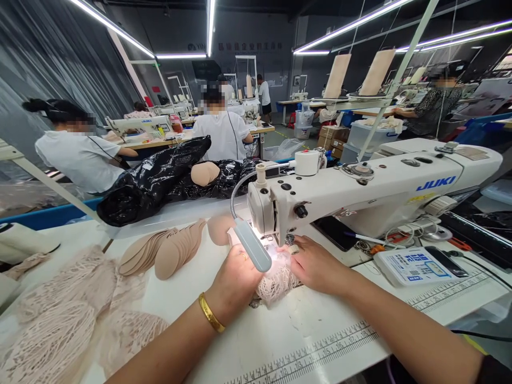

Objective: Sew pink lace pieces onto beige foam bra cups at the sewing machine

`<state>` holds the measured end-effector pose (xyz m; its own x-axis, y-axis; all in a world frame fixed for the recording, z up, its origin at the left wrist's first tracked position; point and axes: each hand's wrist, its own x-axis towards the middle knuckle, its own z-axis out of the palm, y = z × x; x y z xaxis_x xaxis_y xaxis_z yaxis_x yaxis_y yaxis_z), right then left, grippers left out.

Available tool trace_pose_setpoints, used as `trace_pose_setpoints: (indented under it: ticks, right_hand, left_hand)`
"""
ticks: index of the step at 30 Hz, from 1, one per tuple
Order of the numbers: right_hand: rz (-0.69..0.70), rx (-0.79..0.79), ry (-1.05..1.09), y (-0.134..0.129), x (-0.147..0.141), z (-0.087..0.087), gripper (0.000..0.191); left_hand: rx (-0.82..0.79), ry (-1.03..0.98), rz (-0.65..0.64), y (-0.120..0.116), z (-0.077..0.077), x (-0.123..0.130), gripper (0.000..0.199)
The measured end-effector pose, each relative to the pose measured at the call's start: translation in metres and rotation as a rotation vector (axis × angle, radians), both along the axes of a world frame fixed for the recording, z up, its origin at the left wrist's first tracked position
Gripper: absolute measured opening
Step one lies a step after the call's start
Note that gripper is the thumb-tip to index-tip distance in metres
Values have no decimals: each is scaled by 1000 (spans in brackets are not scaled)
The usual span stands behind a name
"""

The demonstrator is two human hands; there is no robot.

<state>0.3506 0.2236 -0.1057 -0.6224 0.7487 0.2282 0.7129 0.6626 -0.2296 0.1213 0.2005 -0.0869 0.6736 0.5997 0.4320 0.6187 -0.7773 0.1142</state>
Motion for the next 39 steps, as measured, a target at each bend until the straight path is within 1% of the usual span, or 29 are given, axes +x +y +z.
trace_pose_setpoints:
  ticks: [1, 3, 6, 8, 9, 11, 12, 14, 16, 17, 19, 21, 24, 27, 29, 31, 32, 34, 36, 37, 39]
  right_hand:
    - [8, 17, 49, 0, 1, -2, 18]
    - [36, 90, 139, -2, 3, -5, 19]
    - [118, 225, 233, -8, 1, -5, 26]
    - [199, 244, 238, -15, -4, -1, 35]
    - [243, 228, 229, -18, -7, 1, 38]
    - [322, 168, 197, -23, -13, 4, 43]
    - [335, 146, 181, -24, -15, 4, 43]
    - [294, 140, 127, -21, -17, -1, 34]
    - [198, 167, 40, -14, -15, -9, 27]
    - [146, 178, -2, -10, -13, -12, 27]
    - [67, 166, -55, -2, -9, -18, 27]
    - [24, 124, -52, 4, -5, -19, 26]
    - [38, 86, -6, 6, -2, -15, 25]
    - [63, 100, 27, 2, -2, -10, 33]
    - [106, 117, 16, -2, -3, -7, 35]
    - [155, 115, -17, -5, -4, -6, 32]
    - [156, 104, -34, -5, -4, -7, 31]
    - [103, 60, -57, -2, -4, -8, 32]
    - [27, 40, -56, 1, -2, -11, 34]
    - [9, 45, -47, 3, -1, -11, 33]
    - [18, 78, -7, 4, 0, -11, 32]
  left_hand:
    - [11, 3, -6, -1, 2, -2, 34]
    - [-20, 0, -3, -4, 6, -7, 26]
    - [-123, 92, 92, -6, 9, -13, 6]
    - [-215, 126, 148, -8, 10, -13, 13]
    - [-258, 104, 152, -9, 11, -12, 18]
    - [-327, 22, 99, -14, 14, -10, 28]
    - [-353, -8, 58, -17, 17, -10, 31]
    - [-403, 12, -10, -22, 22, -12, 32]
    - [-437, 111, -15, -26, 25, -15, 26]
    - [-431, 161, 4, -27, 25, -17, 21]
    - [-364, 223, 36, -25, 22, -19, 12]
    - [-284, 222, 17, -22, 16, -19, 11]
    - [-248, 180, -31, -17, 9, -17, 14]
    - [-229, 149, -52, -17, 7, -17, 12]
    - [-193, 123, -68, -18, 6, -18, 18]
    - [-153, 110, -66, -17, 5, -19, 24]
    - [-140, 115, -56, -16, 5, -20, 24]
    - [-123, 121, -37, -13, 3, -21, 22]
    - [-110, 104, -35, -8, 3, -23, 24]
    - [-103, 91, -40, -6, 3, -24, 26]
    - [-84, 64, -53, -3, 3, -25, 29]
